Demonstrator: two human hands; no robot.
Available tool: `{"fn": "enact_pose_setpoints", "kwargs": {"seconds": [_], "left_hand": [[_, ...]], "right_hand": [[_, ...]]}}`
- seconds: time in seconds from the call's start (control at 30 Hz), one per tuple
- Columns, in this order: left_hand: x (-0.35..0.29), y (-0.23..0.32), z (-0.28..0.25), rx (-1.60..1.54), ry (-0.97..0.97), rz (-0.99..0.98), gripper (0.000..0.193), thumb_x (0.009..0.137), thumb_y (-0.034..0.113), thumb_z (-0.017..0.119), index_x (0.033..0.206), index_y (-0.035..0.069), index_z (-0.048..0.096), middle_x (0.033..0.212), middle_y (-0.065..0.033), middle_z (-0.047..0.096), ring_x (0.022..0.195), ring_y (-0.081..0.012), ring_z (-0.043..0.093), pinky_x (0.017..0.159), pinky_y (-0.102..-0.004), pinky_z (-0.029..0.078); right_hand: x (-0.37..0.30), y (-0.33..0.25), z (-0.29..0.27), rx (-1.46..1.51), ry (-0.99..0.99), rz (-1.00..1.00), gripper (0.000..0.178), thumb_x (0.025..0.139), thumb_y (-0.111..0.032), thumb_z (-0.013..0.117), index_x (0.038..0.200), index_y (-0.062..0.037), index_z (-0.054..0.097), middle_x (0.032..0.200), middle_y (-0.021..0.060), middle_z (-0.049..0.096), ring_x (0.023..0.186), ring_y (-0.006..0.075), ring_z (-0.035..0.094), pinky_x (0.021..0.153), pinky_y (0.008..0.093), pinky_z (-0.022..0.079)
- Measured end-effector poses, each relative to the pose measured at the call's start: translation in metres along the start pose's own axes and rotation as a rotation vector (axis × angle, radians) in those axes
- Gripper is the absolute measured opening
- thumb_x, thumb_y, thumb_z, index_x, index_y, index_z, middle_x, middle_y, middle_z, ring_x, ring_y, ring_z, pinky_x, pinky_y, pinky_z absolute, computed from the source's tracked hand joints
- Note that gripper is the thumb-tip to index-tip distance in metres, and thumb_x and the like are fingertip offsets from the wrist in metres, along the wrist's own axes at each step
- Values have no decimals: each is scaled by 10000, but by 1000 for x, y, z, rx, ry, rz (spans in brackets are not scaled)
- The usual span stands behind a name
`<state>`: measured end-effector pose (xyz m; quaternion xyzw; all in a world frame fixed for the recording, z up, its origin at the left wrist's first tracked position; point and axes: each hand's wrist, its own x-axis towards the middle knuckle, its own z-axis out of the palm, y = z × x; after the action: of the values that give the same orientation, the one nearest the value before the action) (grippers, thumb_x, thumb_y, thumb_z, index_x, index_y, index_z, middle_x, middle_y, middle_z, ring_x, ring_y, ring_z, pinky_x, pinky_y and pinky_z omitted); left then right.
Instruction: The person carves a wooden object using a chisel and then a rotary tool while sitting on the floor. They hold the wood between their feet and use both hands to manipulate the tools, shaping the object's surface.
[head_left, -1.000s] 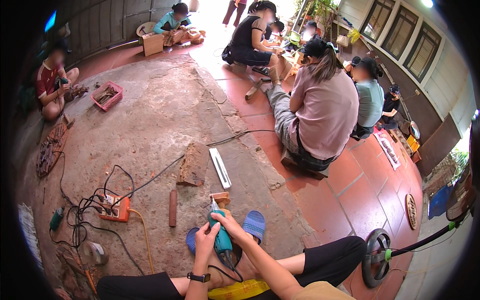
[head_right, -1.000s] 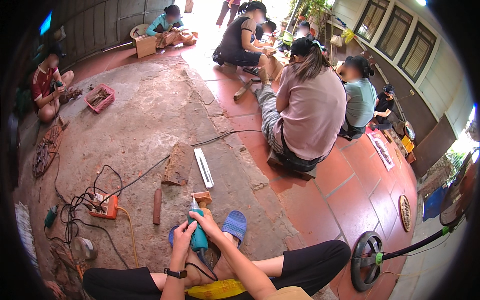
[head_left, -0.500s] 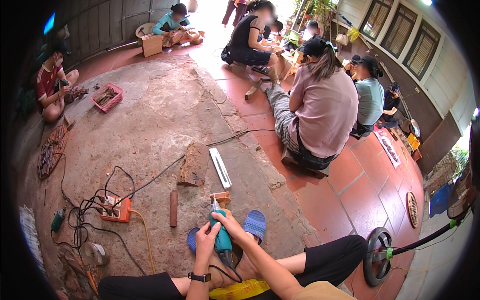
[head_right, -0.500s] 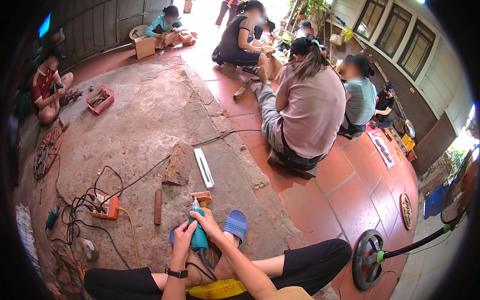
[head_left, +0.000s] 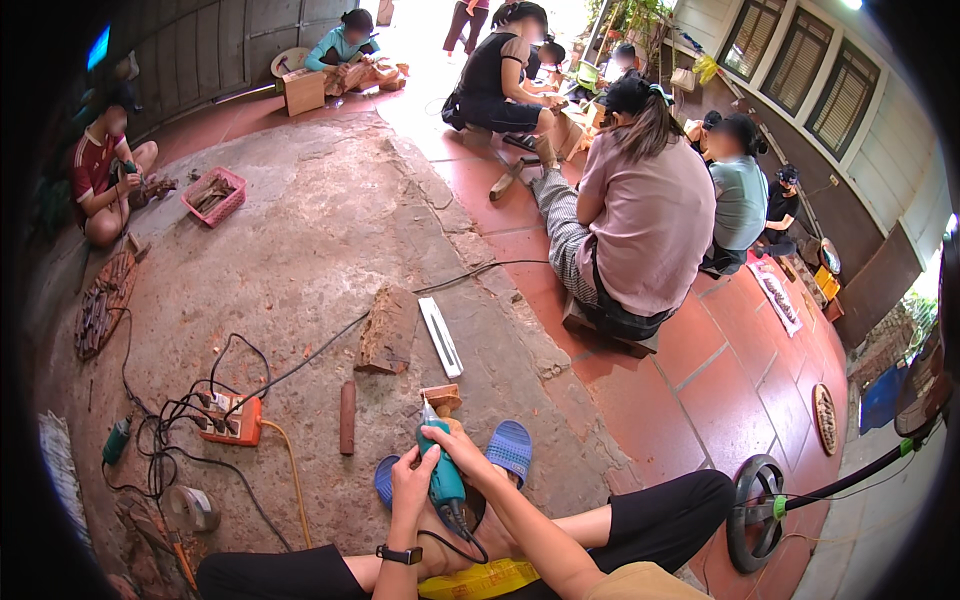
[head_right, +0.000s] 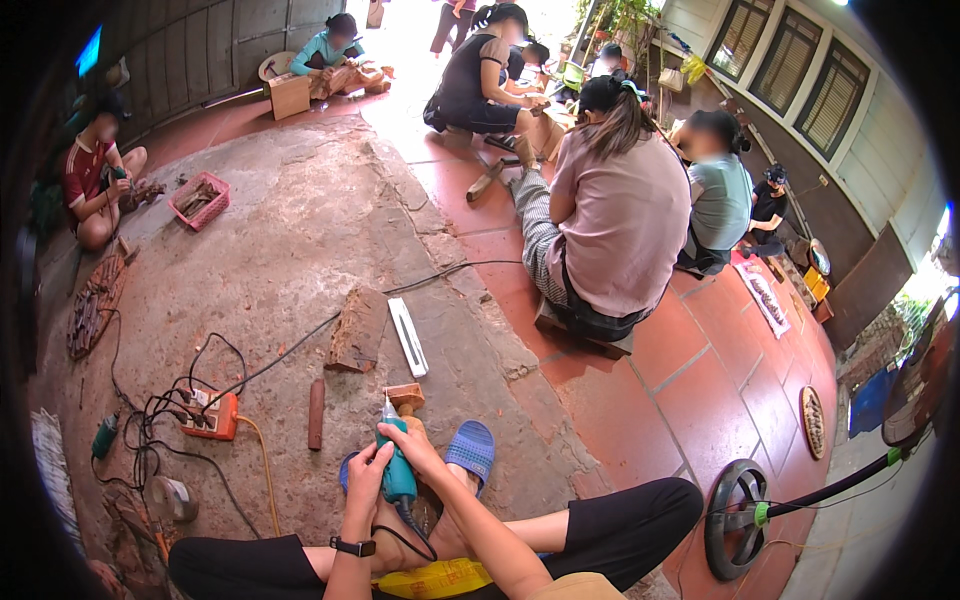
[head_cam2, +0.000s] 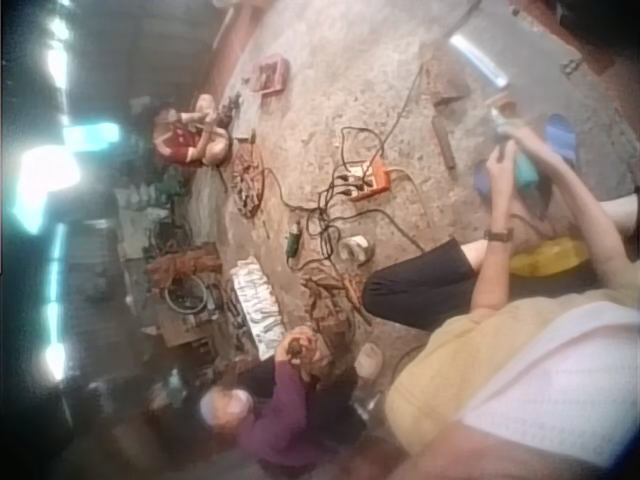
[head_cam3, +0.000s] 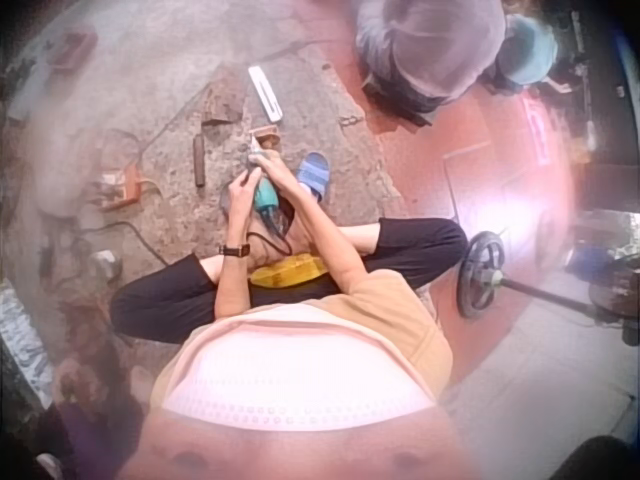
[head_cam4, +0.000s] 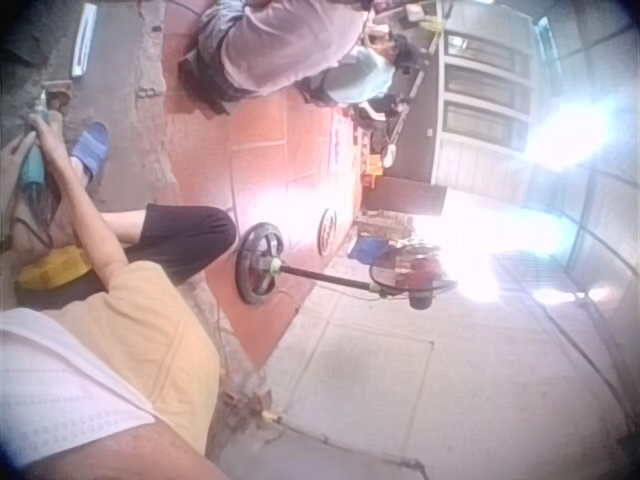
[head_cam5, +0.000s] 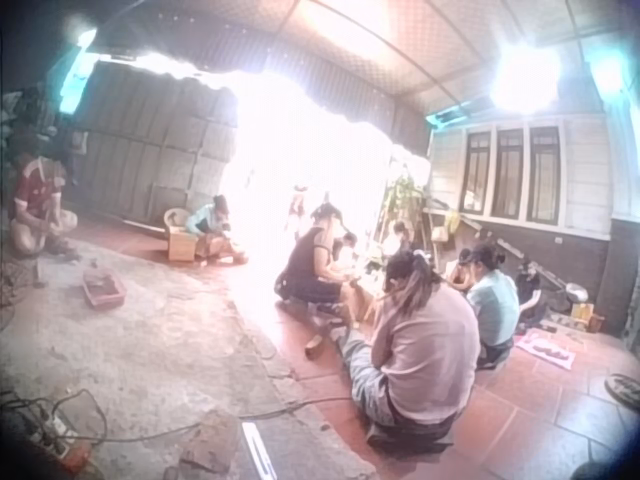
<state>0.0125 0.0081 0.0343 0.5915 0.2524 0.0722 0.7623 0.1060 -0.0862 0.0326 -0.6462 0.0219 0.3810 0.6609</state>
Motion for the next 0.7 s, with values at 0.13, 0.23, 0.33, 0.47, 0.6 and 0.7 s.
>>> {"fn": "enact_pose_setpoints", "kwargs": {"seconds": [0.13,0.23,0.33,0.47,0.6,0.7], "left_hand": [[0,1,0,-11,-8,0,329,940,241,648,1109,-40,670,907,-13,666,754,-56,587,668,-213,484],[1,-3,-2,-20,-17,-2,330,938,237,650,1116,-41,668,911,-14,668,754,-56,592,663,-214,488],[-1,1,-1,-45,-14,-15,333,936,231,653,1127,-42,666,914,-15,670,758,-56,597,666,-214,492],[-1,3,-1,-36,-27,-4,337,933,226,655,1136,-44,666,920,-18,672,760,-53,597,670,-213,493],[-2,8,-2,12,-28,6,333,932,222,656,1132,-44,668,921,-16,672,757,-52,593,667,-212,490],[-4,12,0,-7,-39,0,337,930,225,659,1137,-42,666,920,-15,670,755,-54,592,665,-211,488]], "right_hand": [[-1,-1,-2,18,-18,68,416,895,-425,641,1054,-41,632,897,38,636,721,101,602,588,246,492],[-8,-8,2,36,-21,72,403,904,-395,644,1081,-36,613,916,39,627,759,103,607,624,246,509],[-9,-11,3,11,-16,66,402,901,-400,649,1075,-39,614,909,36,628,745,103,607,618,245,508],[-7,-9,1,24,-34,28,393,899,-402,655,1063,-47,616,892,28,625,733,99,602,610,244,506],[-11,-12,2,46,-45,63,381,900,-401,655,1056,-55,615,893,22,616,742,92,596,611,242,504],[-7,-5,-1,62,-45,59,381,901,-405,655,1056,-58,616,892,19,613,743,90,593,611,242,503]]}}
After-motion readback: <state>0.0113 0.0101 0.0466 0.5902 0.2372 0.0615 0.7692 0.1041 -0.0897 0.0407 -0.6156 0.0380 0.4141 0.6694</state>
